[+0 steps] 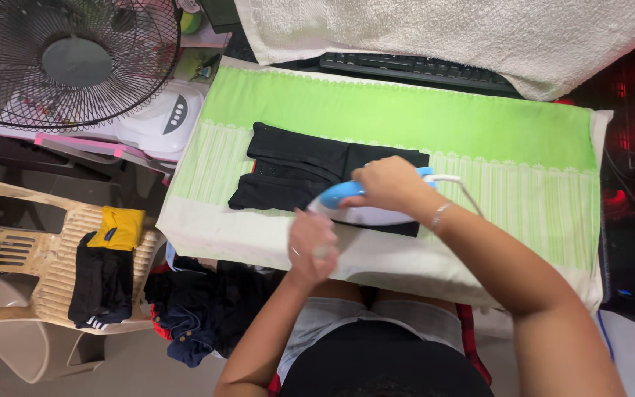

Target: The person irons a black sleeveless top on a green ironing board, smoothing and folding it before placing it aside. Then the person irons a pair of blue shorts, smoothing and folding them as well.

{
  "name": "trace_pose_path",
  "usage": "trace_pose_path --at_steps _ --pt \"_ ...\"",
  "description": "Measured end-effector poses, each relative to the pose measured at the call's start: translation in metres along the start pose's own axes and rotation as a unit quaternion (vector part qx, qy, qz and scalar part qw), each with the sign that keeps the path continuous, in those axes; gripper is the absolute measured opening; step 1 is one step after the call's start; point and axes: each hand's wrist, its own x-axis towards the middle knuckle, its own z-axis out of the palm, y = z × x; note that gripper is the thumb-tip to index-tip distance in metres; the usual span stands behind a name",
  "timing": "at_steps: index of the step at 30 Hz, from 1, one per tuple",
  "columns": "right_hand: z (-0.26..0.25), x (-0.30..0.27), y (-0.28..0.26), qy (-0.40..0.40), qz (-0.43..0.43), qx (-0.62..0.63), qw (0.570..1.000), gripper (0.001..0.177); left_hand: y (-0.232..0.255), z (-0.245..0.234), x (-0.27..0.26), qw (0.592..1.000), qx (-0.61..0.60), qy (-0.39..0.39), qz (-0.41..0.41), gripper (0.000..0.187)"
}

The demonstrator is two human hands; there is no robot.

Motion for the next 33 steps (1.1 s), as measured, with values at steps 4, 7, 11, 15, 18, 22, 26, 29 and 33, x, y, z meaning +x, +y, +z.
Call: trace_pose_path --at_steps 4,7,11,15,18,22,26,29,33 --pt "0.004 0.016 -0.002 0.024 0.055 0.022 0.998 0.075 0.019 0.023 -0.006 0.964 -0.106 -0.209 0.127 0.041" --pt "-0.001 0.014 0.028 0.106 0.100 0.055 0.988 0.074 0.022 0.071 -0.001 0.940 -0.039 -0.338 0.029 0.064" --pt "-0.018 -0.025 0.084 0.200 0.144 0.038 0.968 0.069 0.016 0.115 0.009 0.925 0.071 -0.363 -0.093 0.102" --pt "-0.033 -0.070 0.125 0.188 0.242 0.034 0.951 0.069 0.019 0.137 0.008 0.887 0.149 -0.410 -0.153 0.103" --pt "-0.031 -0.092 0.140 0.197 0.270 0.053 0.941 0.068 0.015 0.148 0.003 0.889 0.193 -0.393 -0.132 0.086" --pt "-0.029 -0.101 0.149 0.212 0.267 0.063 0.938 0.065 -0.029 0.138 -0.004 0.933 -0.021 -0.262 -0.247 0.059" --pt "-0.025 -0.097 0.141 0.192 0.265 0.101 0.940 0.064 -0.075 0.106 -0.028 0.892 -0.191 -0.002 -0.409 0.038" --pt "-0.032 -0.082 0.128 0.181 0.250 0.136 0.941 0.059 -0.098 0.069 -0.037 0.852 -0.159 0.070 -0.494 0.043" --pt "-0.043 -0.061 0.102 0.173 0.211 0.174 0.946 0.055 -0.119 -0.006 -0.034 0.868 -0.091 0.071 -0.484 0.046"
